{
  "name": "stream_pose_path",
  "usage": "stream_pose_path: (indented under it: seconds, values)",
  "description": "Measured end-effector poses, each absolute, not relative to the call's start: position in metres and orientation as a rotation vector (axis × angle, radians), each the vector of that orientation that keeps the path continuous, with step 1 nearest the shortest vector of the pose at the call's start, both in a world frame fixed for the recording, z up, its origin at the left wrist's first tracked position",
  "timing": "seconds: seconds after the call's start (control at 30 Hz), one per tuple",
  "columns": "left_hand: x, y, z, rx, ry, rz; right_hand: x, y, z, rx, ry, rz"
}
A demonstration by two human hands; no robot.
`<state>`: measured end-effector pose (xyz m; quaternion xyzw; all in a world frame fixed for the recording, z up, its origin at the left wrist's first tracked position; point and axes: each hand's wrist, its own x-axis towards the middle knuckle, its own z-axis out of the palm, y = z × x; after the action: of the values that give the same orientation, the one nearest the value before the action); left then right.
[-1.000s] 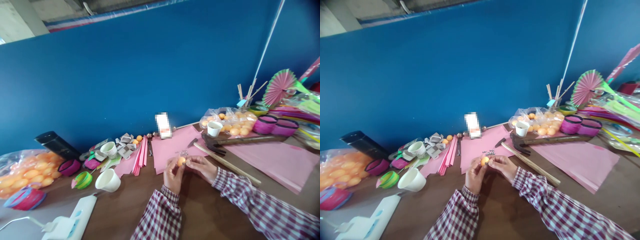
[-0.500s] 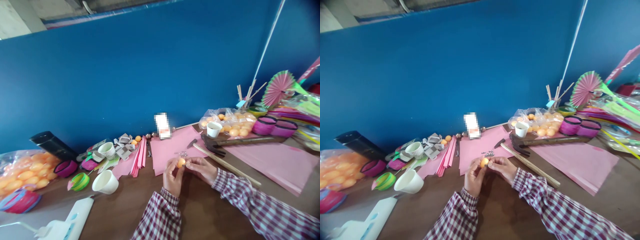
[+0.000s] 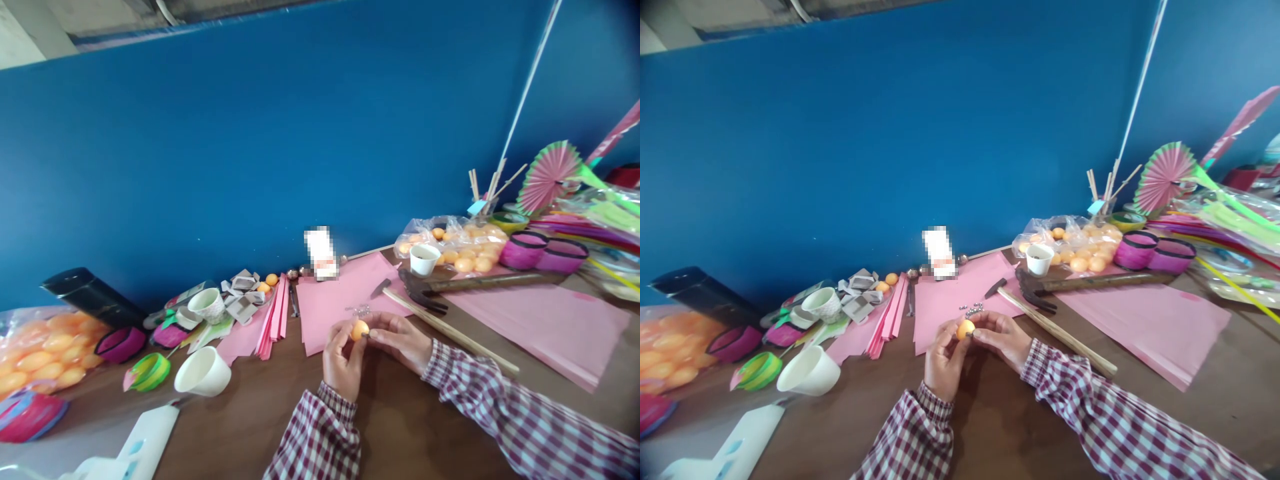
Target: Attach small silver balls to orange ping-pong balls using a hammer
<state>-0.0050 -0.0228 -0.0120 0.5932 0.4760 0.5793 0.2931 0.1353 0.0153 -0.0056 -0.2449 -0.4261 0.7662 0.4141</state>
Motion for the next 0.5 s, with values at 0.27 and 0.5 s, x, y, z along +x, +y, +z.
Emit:
stream_pose_path:
  seconds: [0.27,0.5]
  values:
    - [-0.0050,-0.0230,-0.0123,1.566,1.288,1.538,0.1349,0.0149,-0.0041,-0.644,-1.065,1.921]
    - [-0.0053,-0.0227,-0.0120,1.581,1.287,1.525,0.1372,0.0172,-0.0065,-0.632,-1.048,1.972]
